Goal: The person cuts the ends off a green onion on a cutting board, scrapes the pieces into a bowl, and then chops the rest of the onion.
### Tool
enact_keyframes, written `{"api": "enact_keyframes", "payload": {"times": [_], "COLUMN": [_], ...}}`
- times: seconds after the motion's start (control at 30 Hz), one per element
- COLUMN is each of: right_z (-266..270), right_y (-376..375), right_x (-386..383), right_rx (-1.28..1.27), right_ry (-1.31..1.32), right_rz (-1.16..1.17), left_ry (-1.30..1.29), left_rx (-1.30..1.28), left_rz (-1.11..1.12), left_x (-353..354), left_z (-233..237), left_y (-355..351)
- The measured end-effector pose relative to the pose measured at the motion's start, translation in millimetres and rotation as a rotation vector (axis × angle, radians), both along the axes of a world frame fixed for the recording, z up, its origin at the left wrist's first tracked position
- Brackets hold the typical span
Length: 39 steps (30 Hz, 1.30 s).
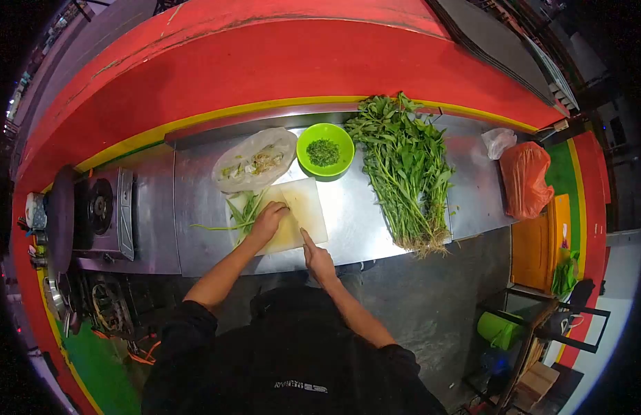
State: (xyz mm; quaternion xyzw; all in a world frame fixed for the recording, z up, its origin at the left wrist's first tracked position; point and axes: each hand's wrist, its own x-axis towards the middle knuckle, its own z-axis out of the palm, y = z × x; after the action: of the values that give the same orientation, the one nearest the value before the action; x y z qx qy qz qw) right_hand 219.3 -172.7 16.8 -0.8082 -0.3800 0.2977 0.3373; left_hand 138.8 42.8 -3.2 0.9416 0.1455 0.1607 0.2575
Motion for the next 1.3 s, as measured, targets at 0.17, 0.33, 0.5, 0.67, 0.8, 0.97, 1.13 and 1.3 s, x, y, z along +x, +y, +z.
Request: {"api": "enact_keyframes", "payload": {"times": [0.17, 0.33, 0.5, 0.67, 0.8, 0.97, 1.13, 1.3], "right_z": [-6, -1, 9, 5, -5, 0, 1, 4], "right_y": [10, 19, 1, -4, 0, 16, 19, 4], "right_x": [0, 2, -1, -3, -2, 4, 3, -1], "right_rx": [-0.054, -0.029, 0.027, 0.004, 0.008, -0.028, 0.116, 0.028], "right_ry": [-0.068, -0.016, 0.028, 0.060, -0.005, 0.000, -0.024, 0.038], "right_rz": [0.016, -0.012, -0.036, -0.030, -0.013, 0.000, -0.011, -0.005], "left_ry": [-0.012, 0.038, -0.016, -0.002, 0.002, -0.002, 0.006, -0.012], "left_rx": [-0.008, 0.036, 0.013, -0.011, 0.015, -0.032, -0.049, -0.057], "left_rz": [-0.001, -0.014, 0.029, 0.014, -0.011, -0.024, -0.010, 0.007], "left_x": [0, -3, -4, -3, -2, -4, -4, -4], "left_z": [-1, -8, -9, -7, -11, -4, -12, -12], "left_y": [-1, 1, -3, 1, 4, 5, 8, 6]}}
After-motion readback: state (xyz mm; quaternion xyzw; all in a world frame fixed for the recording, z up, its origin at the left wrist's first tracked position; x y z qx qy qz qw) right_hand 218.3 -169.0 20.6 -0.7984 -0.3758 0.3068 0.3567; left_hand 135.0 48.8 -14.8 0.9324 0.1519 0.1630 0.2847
